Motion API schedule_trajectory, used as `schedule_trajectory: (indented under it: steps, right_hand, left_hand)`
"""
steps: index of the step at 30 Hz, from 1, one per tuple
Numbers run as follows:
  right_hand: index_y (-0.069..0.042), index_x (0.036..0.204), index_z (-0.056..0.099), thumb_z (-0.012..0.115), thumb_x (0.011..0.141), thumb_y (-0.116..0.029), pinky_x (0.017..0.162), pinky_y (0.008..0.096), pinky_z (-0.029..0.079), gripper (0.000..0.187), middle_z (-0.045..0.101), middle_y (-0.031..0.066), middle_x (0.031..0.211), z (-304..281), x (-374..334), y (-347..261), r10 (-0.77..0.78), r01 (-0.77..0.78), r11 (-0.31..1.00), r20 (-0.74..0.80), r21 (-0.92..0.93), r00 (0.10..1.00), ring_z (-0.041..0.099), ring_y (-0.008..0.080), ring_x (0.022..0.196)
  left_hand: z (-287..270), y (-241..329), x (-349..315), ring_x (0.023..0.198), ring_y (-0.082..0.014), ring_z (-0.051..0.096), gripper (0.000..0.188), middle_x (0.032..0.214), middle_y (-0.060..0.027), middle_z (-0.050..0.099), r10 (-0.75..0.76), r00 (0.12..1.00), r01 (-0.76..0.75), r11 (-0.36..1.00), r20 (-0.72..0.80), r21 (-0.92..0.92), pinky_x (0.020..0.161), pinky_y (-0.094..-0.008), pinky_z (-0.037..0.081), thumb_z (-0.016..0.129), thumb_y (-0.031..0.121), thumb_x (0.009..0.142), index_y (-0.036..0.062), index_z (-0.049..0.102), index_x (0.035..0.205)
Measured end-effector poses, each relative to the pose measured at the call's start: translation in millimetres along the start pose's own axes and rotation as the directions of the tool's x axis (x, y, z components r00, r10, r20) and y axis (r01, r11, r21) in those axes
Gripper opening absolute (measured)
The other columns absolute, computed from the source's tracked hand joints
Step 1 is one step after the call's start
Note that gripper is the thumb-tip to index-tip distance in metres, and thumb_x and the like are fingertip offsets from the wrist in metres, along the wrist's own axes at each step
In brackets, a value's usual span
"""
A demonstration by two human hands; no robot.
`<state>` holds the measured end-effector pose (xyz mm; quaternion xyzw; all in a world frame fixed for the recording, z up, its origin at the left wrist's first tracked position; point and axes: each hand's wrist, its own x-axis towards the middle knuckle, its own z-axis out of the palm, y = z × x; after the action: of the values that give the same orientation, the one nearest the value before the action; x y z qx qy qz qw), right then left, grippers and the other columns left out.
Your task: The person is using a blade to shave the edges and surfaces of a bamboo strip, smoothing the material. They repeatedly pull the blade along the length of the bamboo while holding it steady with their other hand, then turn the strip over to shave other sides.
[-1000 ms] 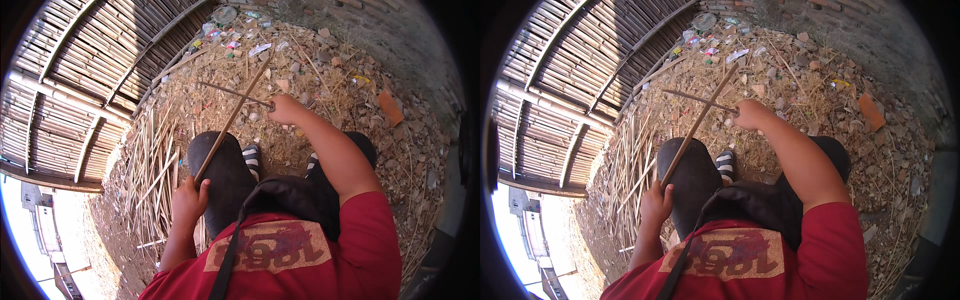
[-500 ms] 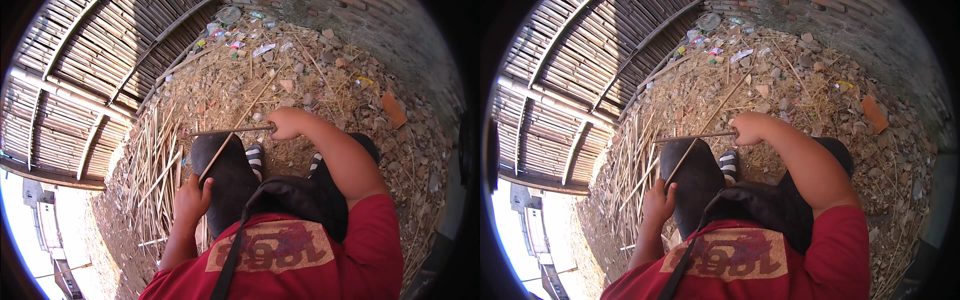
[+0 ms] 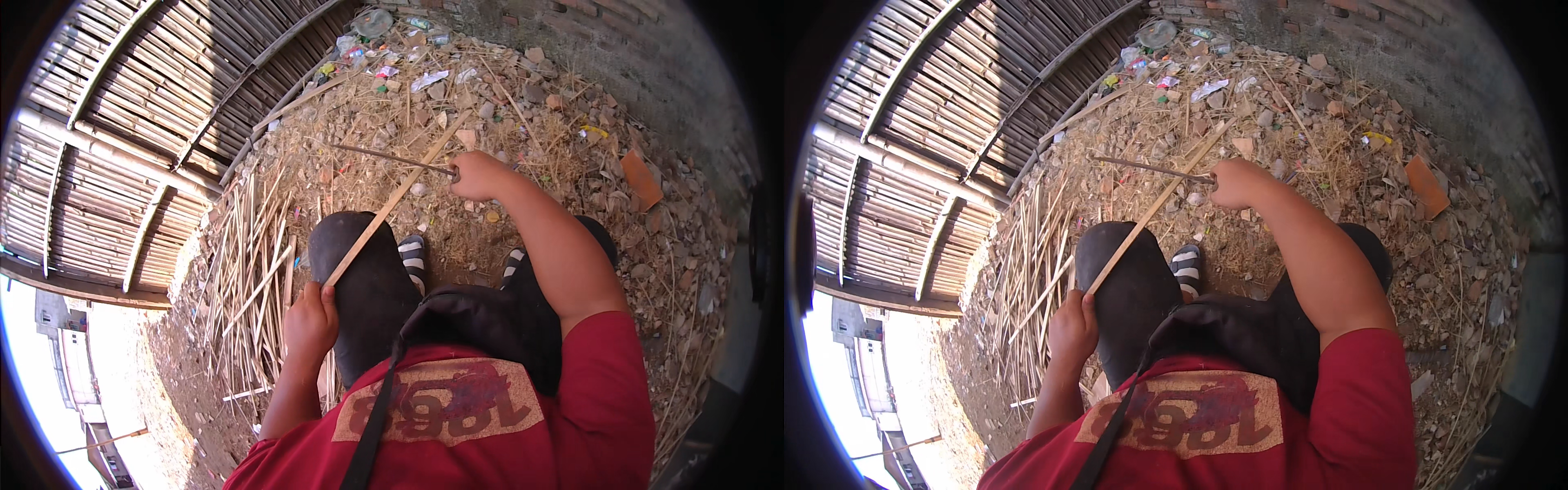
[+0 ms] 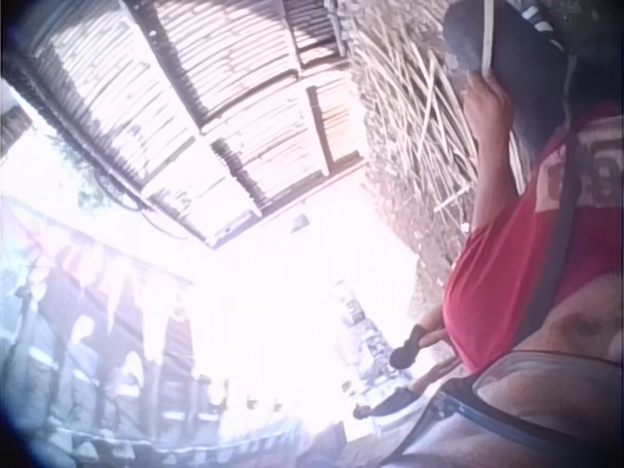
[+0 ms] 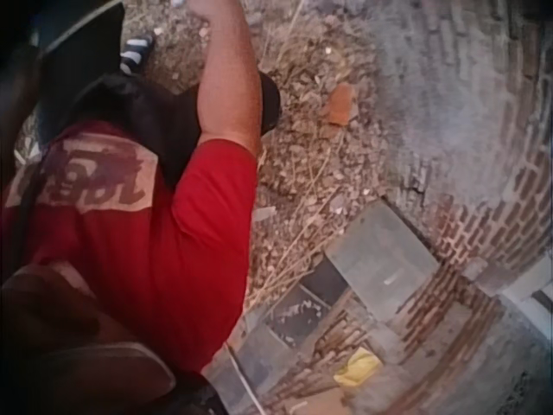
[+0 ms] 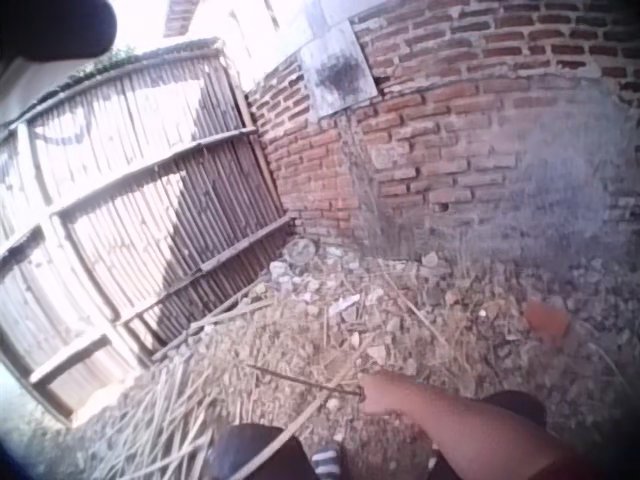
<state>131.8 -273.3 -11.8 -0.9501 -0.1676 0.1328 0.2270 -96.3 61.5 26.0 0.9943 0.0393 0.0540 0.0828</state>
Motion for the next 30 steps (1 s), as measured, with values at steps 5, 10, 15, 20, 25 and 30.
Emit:
schedule_trajectory:
  steps: [5,10,15,20,25,30]
  right_hand:
    - [-0.005,0.103,0.072,0.076,0.080,-0.033,0.082,0.0477,0.055,0.037,0.072,0.0194,0.097,-8.2,-12.5,-17.2,-0.002,0.004,1.000,0.065,-0.019,0.998,0.070,0.0372,0.094]
    - [-0.005,0.108,0.072,0.076,0.081,-0.037,0.088,0.0458,0.055,0.043,0.072,0.0190,0.104,-10.4,-23.8,-50.4,-0.145,0.153,0.988,0.217,-0.021,0.965,0.070,0.0361,0.100]
    - [-0.003,0.105,0.073,0.076,0.080,-0.035,0.081,0.0452,0.055,0.041,0.072,0.0183,0.092,6.7,2.1,3.9,0.016,-0.016,0.989,0.008,0.149,1.000,0.070,0.0371,0.088]
    - [-0.003,0.104,0.073,0.075,0.081,-0.036,0.082,0.0450,0.055,0.041,0.072,0.0181,0.091,7.9,-11.4,-30.0,-0.132,0.129,0.991,0.063,0.042,0.989,0.070,0.0369,0.088]
    - [-0.005,0.104,0.072,0.076,0.081,-0.038,0.084,0.0453,0.055,0.040,0.073,0.0166,0.094,6.0,-4.7,-25.5,-0.136,0.139,0.990,0.123,-0.013,0.983,0.070,0.0357,0.092]
    - [-0.006,0.111,0.073,0.076,0.081,-0.038,0.085,0.0441,0.055,0.044,0.074,0.0174,0.098,2.6,-2.6,-10.9,-0.034,0.031,0.996,0.030,0.087,0.999,0.071,0.0348,0.094]
  left_hand:
    - [-5.9,0.5,2.3,0.072,-0.0506,0.062,0.035,0.075,-0.0272,0.064,-0.002,0.999,0.003,1.000,0.046,-0.009,0.064,-0.0601,0.044,0.043,0.034,0.108,0.0029,0.055,0.096]
    - [-3.2,-5.0,5.9,0.070,-0.0511,0.062,0.034,0.073,-0.0274,0.064,-0.014,0.996,0.017,0.999,0.083,-0.041,0.064,-0.0612,0.045,0.046,0.032,0.107,0.0023,0.055,0.092]
    - [-6.7,-4.6,7.7,0.071,-0.0521,0.061,0.036,0.073,-0.0280,0.064,-0.001,0.996,0.005,0.999,0.085,-0.053,0.064,-0.0617,0.045,0.045,0.033,0.108,0.0020,0.055,0.091]
    - [-9.2,-4.8,10.0,0.072,-0.0525,0.062,0.036,0.074,-0.0290,0.064,-0.019,0.992,0.029,0.996,0.127,-0.082,0.065,-0.0618,0.045,0.045,0.032,0.108,0.0015,0.055,0.091]
    - [-10.7,-5.8,12.5,0.073,-0.0530,0.061,0.037,0.074,-0.0299,0.064,0.009,0.993,0.003,0.994,0.116,-0.105,0.065,-0.0619,0.044,0.045,0.033,0.108,0.0014,0.056,0.092]
    - [-13.7,-6.8,15.2,0.074,-0.0542,0.060,0.038,0.074,-0.0302,0.063,-0.005,0.989,0.024,0.991,0.146,-0.129,0.066,-0.0627,0.043,0.045,0.033,0.108,0.0011,0.056,0.090]
